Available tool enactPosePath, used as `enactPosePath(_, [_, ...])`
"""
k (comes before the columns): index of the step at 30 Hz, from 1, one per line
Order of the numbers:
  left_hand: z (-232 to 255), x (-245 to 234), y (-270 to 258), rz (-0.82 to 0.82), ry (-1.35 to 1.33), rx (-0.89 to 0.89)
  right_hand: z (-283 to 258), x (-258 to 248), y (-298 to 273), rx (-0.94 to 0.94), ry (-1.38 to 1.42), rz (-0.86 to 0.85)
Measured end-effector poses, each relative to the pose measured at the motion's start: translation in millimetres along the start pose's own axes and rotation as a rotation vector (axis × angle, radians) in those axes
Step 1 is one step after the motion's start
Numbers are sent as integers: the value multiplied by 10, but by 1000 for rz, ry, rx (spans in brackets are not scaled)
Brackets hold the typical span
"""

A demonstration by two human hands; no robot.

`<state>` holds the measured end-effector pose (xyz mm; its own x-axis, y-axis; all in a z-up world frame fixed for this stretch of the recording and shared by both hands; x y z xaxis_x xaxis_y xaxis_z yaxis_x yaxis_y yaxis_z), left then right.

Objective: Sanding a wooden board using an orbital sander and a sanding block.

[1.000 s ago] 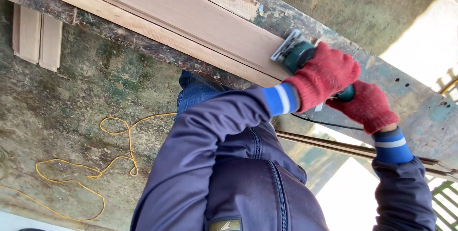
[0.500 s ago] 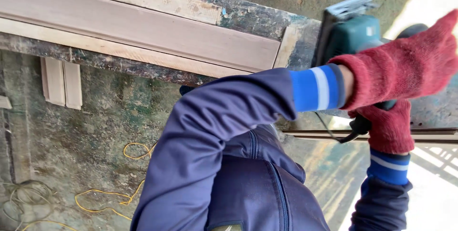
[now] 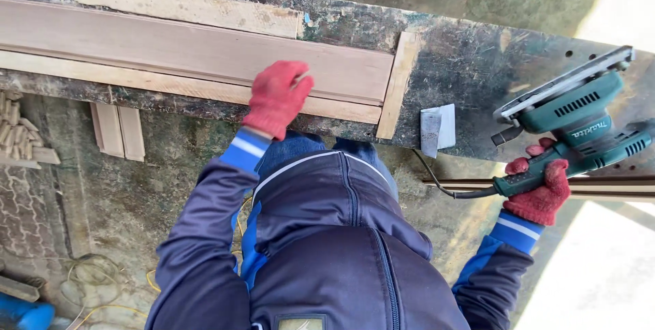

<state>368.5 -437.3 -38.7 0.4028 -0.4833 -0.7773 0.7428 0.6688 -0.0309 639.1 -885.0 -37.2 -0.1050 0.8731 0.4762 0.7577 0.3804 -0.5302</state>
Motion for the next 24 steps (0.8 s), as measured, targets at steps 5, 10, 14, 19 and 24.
enactPosePath(5, [-309,7,-334,-34,-59,-167,231,-199,210,-44,99,-56])
enactPosePath(10, [-201,0,-317,18,-167,-79,373,-444,383,77,234,-246])
enactPosePath(14, [-183,10,-312,40,-139,-35,246,-446,288,-3,-319,258])
enactPosePath(19, [-351,-26,-338,47,-89,-13,-30,-429,115,-393,-1184,684])
enactPosePath(24, [-640,-126,-332,182,-67,38,307,815,-289,-757,-1474,329])
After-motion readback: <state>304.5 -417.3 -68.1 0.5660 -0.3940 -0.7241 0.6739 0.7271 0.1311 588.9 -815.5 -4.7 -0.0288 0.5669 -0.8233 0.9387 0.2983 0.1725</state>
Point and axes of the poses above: each hand's wrist, its own y-axis towards the middle knuckle, its own x-axis out of the palm, z = x × y, the point moved 2 cm from there along y, towards the middle knuckle, and after that the axes turned 1 degree about x, right-handed, at the moved point
